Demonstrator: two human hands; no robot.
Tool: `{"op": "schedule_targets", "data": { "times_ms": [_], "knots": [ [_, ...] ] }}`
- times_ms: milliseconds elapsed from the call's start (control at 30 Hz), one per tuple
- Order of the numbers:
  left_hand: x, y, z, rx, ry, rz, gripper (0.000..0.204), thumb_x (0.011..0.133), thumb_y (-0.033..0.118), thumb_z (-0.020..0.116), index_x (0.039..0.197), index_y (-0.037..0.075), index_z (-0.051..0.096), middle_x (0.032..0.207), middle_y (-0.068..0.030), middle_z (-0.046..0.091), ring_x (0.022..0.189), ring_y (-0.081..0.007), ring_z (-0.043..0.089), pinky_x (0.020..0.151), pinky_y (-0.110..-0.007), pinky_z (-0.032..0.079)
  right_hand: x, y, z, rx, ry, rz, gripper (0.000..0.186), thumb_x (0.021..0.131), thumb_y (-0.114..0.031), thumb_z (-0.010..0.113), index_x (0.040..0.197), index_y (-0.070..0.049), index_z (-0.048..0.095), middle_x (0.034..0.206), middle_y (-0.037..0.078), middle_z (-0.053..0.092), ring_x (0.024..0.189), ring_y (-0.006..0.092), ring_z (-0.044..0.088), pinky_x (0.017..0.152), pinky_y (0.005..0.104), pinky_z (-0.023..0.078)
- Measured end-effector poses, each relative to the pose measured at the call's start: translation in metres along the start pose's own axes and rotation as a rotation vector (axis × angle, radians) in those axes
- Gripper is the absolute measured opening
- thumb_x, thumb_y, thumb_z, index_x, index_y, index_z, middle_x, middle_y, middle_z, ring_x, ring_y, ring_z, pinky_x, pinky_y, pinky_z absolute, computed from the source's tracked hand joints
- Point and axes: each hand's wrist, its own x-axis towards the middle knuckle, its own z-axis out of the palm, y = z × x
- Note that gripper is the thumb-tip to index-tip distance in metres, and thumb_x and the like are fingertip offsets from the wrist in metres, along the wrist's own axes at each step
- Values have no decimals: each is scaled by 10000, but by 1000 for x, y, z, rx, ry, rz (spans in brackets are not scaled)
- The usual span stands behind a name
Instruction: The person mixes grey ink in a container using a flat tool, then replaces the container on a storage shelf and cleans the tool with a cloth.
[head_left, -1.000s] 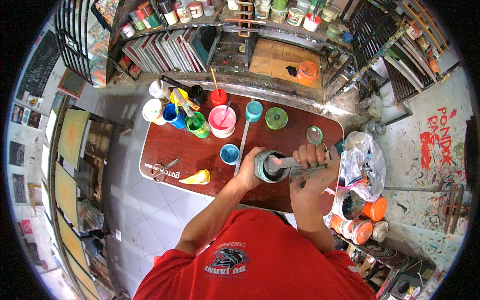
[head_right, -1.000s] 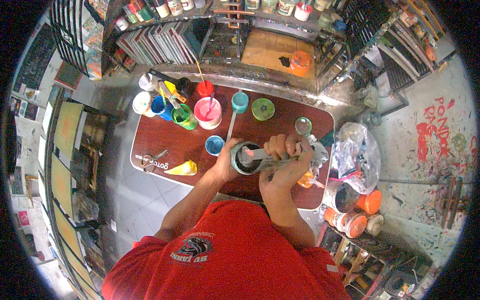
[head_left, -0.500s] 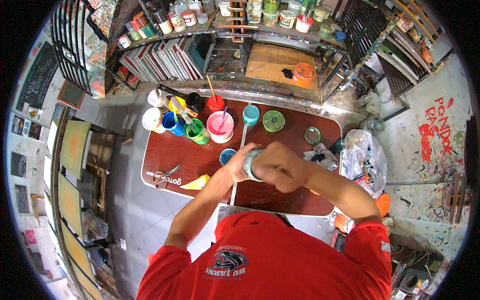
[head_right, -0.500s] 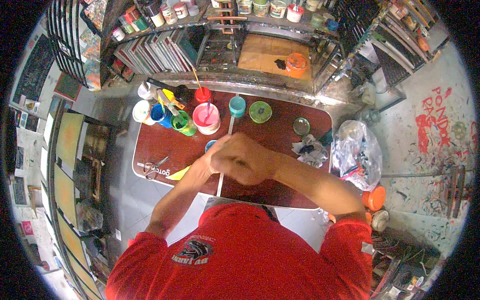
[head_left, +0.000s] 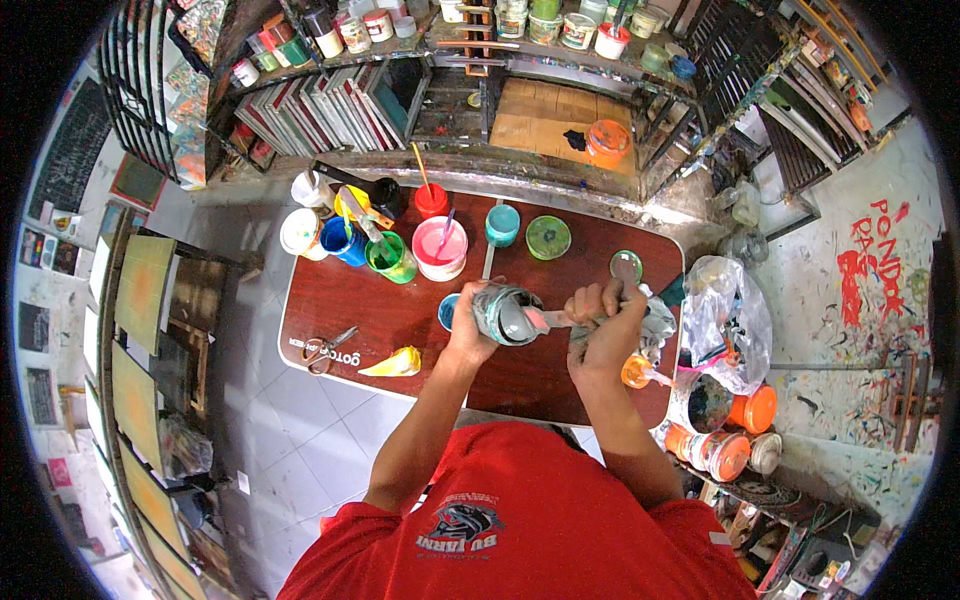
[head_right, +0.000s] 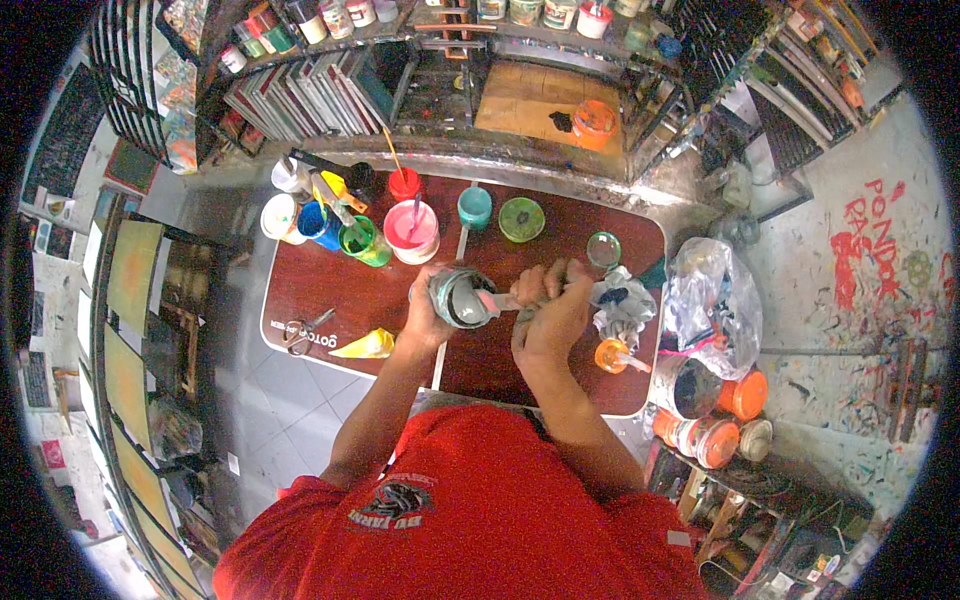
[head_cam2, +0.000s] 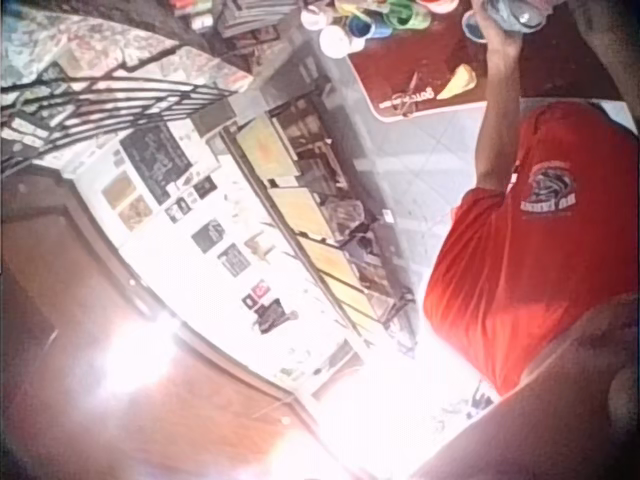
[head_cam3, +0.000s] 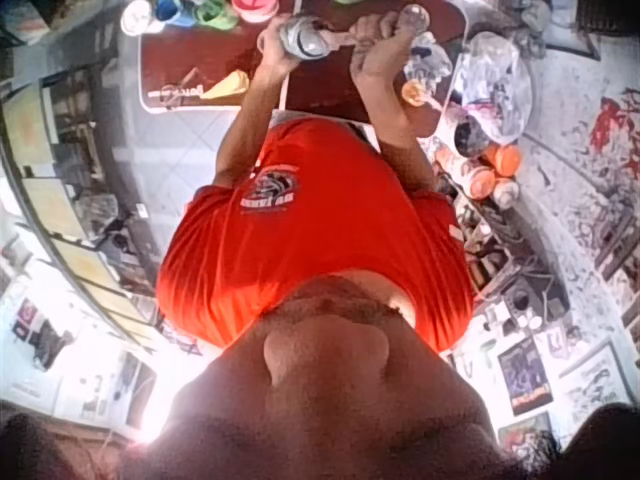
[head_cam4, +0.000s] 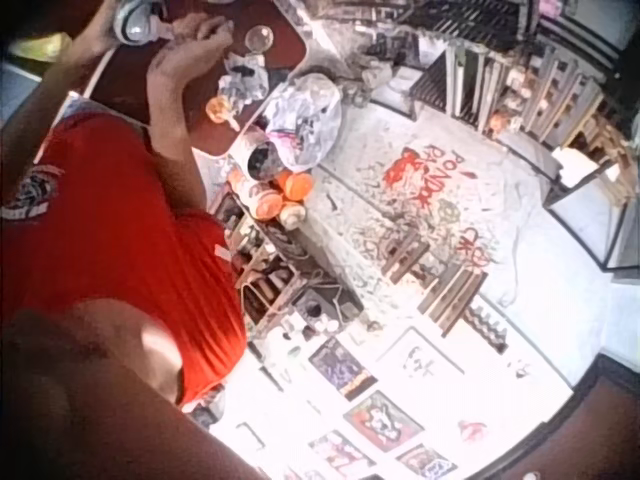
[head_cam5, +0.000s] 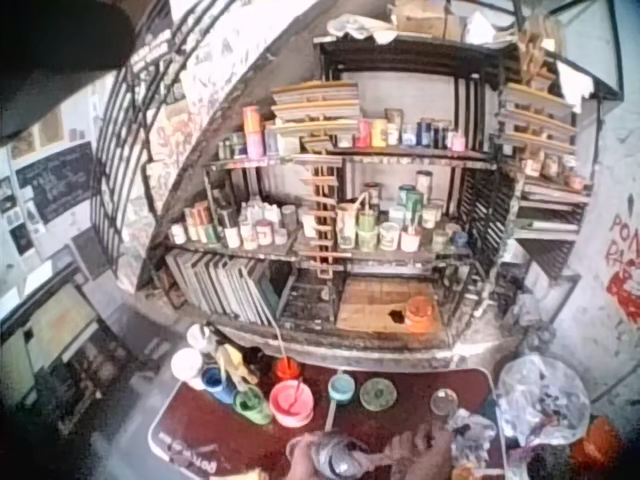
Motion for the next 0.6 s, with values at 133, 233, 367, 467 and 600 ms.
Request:
{"op": "schedule_targets", "data": {
  "times_ms": [133, 233, 367, 467, 600],
  "knots": [
    [-11, -19, 19, -99, -39, -169, 437, 858, 435, 467, 1092, 90, 599, 1086, -109, 641, 1043, -289, 591, 971, -463, 433, -13, -30, 26, -55, -57, -145, 414, 967, -398, 364, 650, -140, 300, 543, -21, 232, 493, 117, 196, 493, 297, 219],
    [-18, -20, 35, -67, -43, -190, 445, 864, 439, 457, 1095, 88, 602, 1098, -116, 638, 1043, -293, 591, 965, -461, 439, -21, -34, 31, -17, -306, -274, 378, 940, -347, 422, 648, -140, 301, 550, -11, 240, 518, 133, 233, 503, 300, 212],
    [-8, -21, 26, -76, -56, -197, 427, 873, 412, 463, 1050, 65, 638, 1051, -117, 665, 986, -287, 620, 908, -481, 478, -33, -32, 20, -131, -393, -392, 366, 973, -346, 392, 680, -128, 367, 563, -2, 283, 462, 123, 282, 465, 310, 260],
    [-4, -25, 25, -57, -63, -164, 436, 874, 411, 464, 1040, 47, 638, 1013, -129, 674, 943, -297, 631, 894, -475, 488, -51, -8, 11, -101, -487, -332, 307, 976, -252, 438, 708, -107, 399, 561, 9, 358, 443, 131, 345, 454, 312, 302],
    [-20, -14, 42, -30, -53, -234, 390, 881, 405, 433, 954, 75, 628, 967, -97, 669, 903, -264, 622, 896, -431, 478, -21, 20, -33, -1006, -344, -787, 236, 957, -123, 491, 739, -74, 417, 527, 38, 414, 427, 138, 367, 437, 301, 313]
  ]
}}
